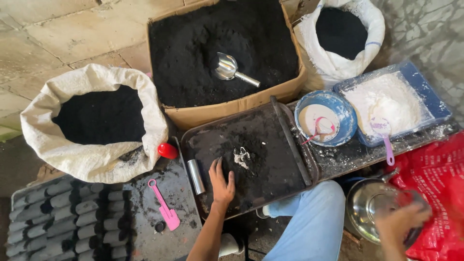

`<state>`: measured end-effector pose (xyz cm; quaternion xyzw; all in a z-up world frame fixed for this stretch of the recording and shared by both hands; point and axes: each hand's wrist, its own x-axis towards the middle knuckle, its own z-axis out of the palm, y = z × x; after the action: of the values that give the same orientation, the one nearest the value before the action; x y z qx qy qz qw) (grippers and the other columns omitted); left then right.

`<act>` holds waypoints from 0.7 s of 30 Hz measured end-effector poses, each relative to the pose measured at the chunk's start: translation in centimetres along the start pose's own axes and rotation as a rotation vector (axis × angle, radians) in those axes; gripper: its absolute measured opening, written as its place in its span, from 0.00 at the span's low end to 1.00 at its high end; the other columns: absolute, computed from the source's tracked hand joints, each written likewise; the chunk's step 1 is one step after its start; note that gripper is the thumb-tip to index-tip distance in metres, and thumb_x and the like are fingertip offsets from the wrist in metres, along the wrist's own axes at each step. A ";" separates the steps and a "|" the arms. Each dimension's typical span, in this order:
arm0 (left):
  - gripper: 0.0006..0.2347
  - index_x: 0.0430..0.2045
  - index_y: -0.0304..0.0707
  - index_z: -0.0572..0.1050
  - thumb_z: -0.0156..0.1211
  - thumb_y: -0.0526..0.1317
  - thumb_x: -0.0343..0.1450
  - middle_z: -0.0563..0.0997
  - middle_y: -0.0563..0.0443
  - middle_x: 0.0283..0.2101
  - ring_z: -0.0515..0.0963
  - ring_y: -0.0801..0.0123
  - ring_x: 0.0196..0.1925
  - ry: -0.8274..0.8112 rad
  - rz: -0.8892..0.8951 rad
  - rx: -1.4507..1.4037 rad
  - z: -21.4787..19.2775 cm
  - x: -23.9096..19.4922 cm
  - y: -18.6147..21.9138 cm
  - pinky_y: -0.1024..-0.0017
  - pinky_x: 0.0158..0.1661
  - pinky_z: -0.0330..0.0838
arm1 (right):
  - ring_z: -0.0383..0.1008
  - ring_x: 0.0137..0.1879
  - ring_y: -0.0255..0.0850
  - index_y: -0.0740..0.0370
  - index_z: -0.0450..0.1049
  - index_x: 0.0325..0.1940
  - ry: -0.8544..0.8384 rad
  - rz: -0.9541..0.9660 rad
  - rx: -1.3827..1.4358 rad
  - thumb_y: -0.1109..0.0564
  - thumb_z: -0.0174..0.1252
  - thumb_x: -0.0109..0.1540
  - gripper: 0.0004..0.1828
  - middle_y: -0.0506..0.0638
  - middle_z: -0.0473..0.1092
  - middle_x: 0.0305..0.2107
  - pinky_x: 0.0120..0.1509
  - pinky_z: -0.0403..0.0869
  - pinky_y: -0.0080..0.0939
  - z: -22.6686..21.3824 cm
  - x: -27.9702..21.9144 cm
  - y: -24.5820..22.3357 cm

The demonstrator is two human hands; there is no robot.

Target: The person mixes a black powder with a white liquid and water on a tray. They knead the mixture by hand to form a dough-like consistency. Finally, they use a cylindrical mold to shape the mixture into a briquette.

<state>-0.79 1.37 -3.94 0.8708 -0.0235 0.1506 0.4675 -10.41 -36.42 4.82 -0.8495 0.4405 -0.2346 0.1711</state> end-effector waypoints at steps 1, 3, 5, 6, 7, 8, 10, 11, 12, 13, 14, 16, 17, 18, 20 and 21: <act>0.24 0.52 0.29 0.56 0.34 0.51 0.69 0.57 0.36 0.55 0.57 0.49 0.58 -0.011 -0.020 -0.068 0.2 0.2 0.2 0.55 0.55 0.52 | 0.56 0.42 0.53 0.77 0.53 0.55 -0.041 -0.318 0.252 0.67 0.56 0.56 0.27 0.65 0.51 0.42 0.43 0.65 0.48 1.1 -1.1 -1.3; 0.25 0.54 0.29 0.54 0.32 0.52 0.70 0.55 0.37 0.59 0.54 0.51 0.62 -0.021 -0.034 -0.138 0.7 0.7 0.5 0.56 0.58 0.50 | 0.61 0.34 0.49 0.78 0.55 0.53 -0.068 -0.637 0.510 0.63 0.50 0.60 0.21 0.63 0.57 0.36 0.34 0.66 0.40 3.1 -4.4 -5.6; 0.25 0.57 0.34 0.51 0.30 0.52 0.70 0.54 0.41 0.62 0.49 0.56 0.65 -0.002 -0.125 -0.254 1.1 0.9 0.8 0.60 0.60 0.44 | 0.56 0.60 0.43 0.62 0.51 0.59 -0.690 -0.506 0.728 0.41 0.47 0.53 0.36 0.54 0.55 0.54 0.65 0.55 0.41 4.7 -9.1 -11.0; 0.25 0.57 0.34 0.51 0.30 0.52 0.70 0.54 0.41 0.62 0.49 0.56 0.65 -0.003 -0.127 -0.252 1.2 1.3 0.6 0.60 0.60 0.44 | 0.56 0.60 0.43 0.62 0.51 0.59 -0.692 -0.504 0.729 0.41 0.47 0.53 0.36 0.54 0.55 0.54 0.65 0.55 0.41 7.0 -10.8 -11.6; 0.22 0.56 0.34 0.53 0.32 0.47 0.71 0.56 0.38 0.60 0.51 0.52 0.64 -0.010 -0.121 -0.260 1.4 1.7 0.4 0.58 0.60 0.43 | 0.50 0.62 0.52 0.64 0.44 0.62 -0.807 -0.575 0.653 0.36 0.54 0.49 0.48 0.60 0.49 0.56 0.65 0.51 0.49 9.3 -12.5 -12.1; 0.19 0.56 0.33 0.56 0.33 0.41 0.71 0.59 0.34 0.58 0.53 0.47 0.62 -0.017 -0.115 -0.268 1.5 2.1 0.3 0.57 0.59 0.43 | 0.43 0.64 0.62 0.65 0.36 0.65 -0.922 -0.644 0.574 0.32 0.61 0.44 0.61 0.66 0.43 0.58 0.66 0.47 0.56 11.6 -14.2 -12.6; 0.19 0.55 0.36 0.57 0.34 0.42 0.71 0.59 0.37 0.58 0.53 0.50 0.62 -0.057 -0.091 -0.270 1.8 2.8 -0.6 0.60 0.60 0.44 | 0.41 0.65 0.63 0.68 0.34 0.65 -0.876 -0.762 0.409 0.30 0.65 0.36 0.70 0.69 0.41 0.58 0.66 0.45 0.57 13.4 -15.4 -14.4; 0.18 0.55 0.38 0.58 0.35 0.43 0.71 0.60 0.40 0.58 0.53 0.53 0.62 -0.093 -0.079 -0.266 1.8 2.8 -1.1 0.63 0.60 0.45 | 0.38 0.65 0.65 0.72 0.33 0.64 -0.838 -0.874 0.239 0.29 0.70 0.28 0.79 0.71 0.38 0.59 0.66 0.42 0.59 14.3 -16.2 -15.2; 0.18 0.55 0.38 0.58 0.35 0.43 0.71 0.60 0.40 0.58 0.53 0.53 0.62 -0.095 -0.078 -0.265 1.9 2.9 -1.2 0.63 0.60 0.45 | 0.38 0.65 0.65 0.72 0.33 0.64 -0.838 -0.872 0.241 0.29 0.70 0.28 0.79 0.71 0.38 0.59 0.66 0.42 0.59 14.2 -16.4 -15.9; 0.19 0.55 0.39 0.59 0.36 0.45 0.71 0.60 0.41 0.59 0.54 0.55 0.62 -0.103 -0.072 -0.295 1.9 3.3 -1.4 0.62 0.60 0.45 | 0.40 0.64 0.65 0.70 0.32 0.64 -0.815 -0.821 0.231 0.33 0.72 0.28 0.78 0.69 0.38 0.60 0.66 0.45 0.59 14.2 -16.5 -16.8; 0.19 0.55 0.41 0.60 0.37 0.46 0.70 0.61 0.42 0.59 0.55 0.56 0.62 -0.111 -0.065 -0.325 2.0 3.6 -1.6 0.62 0.60 0.46 | 0.42 0.64 0.64 0.68 0.32 0.65 -0.792 -0.770 0.222 0.38 0.73 0.27 0.78 0.67 0.37 0.60 0.65 0.49 0.59 14.3 -16.7 -17.7; 0.19 0.54 0.40 0.61 0.36 0.45 0.70 0.62 0.41 0.57 0.57 0.55 0.61 -0.109 -0.047 -0.355 2.1 4.3 -1.8 0.61 0.59 0.48 | 0.44 0.63 0.63 0.65 0.33 0.65 -0.778 -0.794 0.272 0.41 0.74 0.27 0.76 0.65 0.39 0.61 0.65 0.50 0.58 15.6 -16.3 -18.6; 0.18 0.53 0.38 0.62 0.36 0.45 0.71 0.64 0.40 0.56 0.58 0.54 0.60 -0.117 -0.037 -0.389 2.1 3.9 -1.9 0.60 0.58 0.50 | 0.46 0.62 0.62 0.63 0.34 0.66 -0.767 -0.806 0.314 0.43 0.74 0.27 0.75 0.63 0.40 0.61 0.65 0.52 0.57 15.9 -16.5 -18.5; 0.18 0.53 0.38 0.62 0.36 0.45 0.71 0.64 0.40 0.56 0.58 0.54 0.60 -0.126 -0.047 -0.388 2.1 3.5 -1.8 0.60 0.58 0.50 | 0.46 0.62 0.62 0.63 0.34 0.66 -0.777 -0.797 0.309 0.43 0.74 0.27 0.75 0.63 0.40 0.61 0.65 0.52 0.57 17.0 -16.7 -17.5; 0.18 0.50 0.35 0.64 0.34 0.44 0.71 0.66 0.37 0.53 0.61 0.51 0.58 -0.111 -0.054 -0.430 2.2 4.0 -1.6 0.59 0.57 0.52 | 0.54 0.59 0.55 0.66 0.47 0.63 -0.734 -0.909 0.497 0.43 0.73 0.31 0.65 0.60 0.53 0.53 0.64 0.55 0.49 19.7 -16.5 -16.4; 0.18 0.50 0.35 0.64 0.34 0.44 0.71 0.66 0.37 0.53 0.61 0.51 0.58 -0.108 -0.049 -0.433 2.2 4.1 -1.3 0.59 0.57 0.52 | 0.54 0.59 0.55 0.66 0.47 0.63 -0.728 -0.913 0.497 0.43 0.73 0.31 0.65 0.60 0.53 0.53 0.64 0.55 0.49 19.9 -16.5 -16.3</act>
<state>3.85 0.67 -4.98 0.7573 -0.0591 0.0837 0.6450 3.18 -12.07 -7.72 -0.9120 -0.1204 -0.0753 0.3848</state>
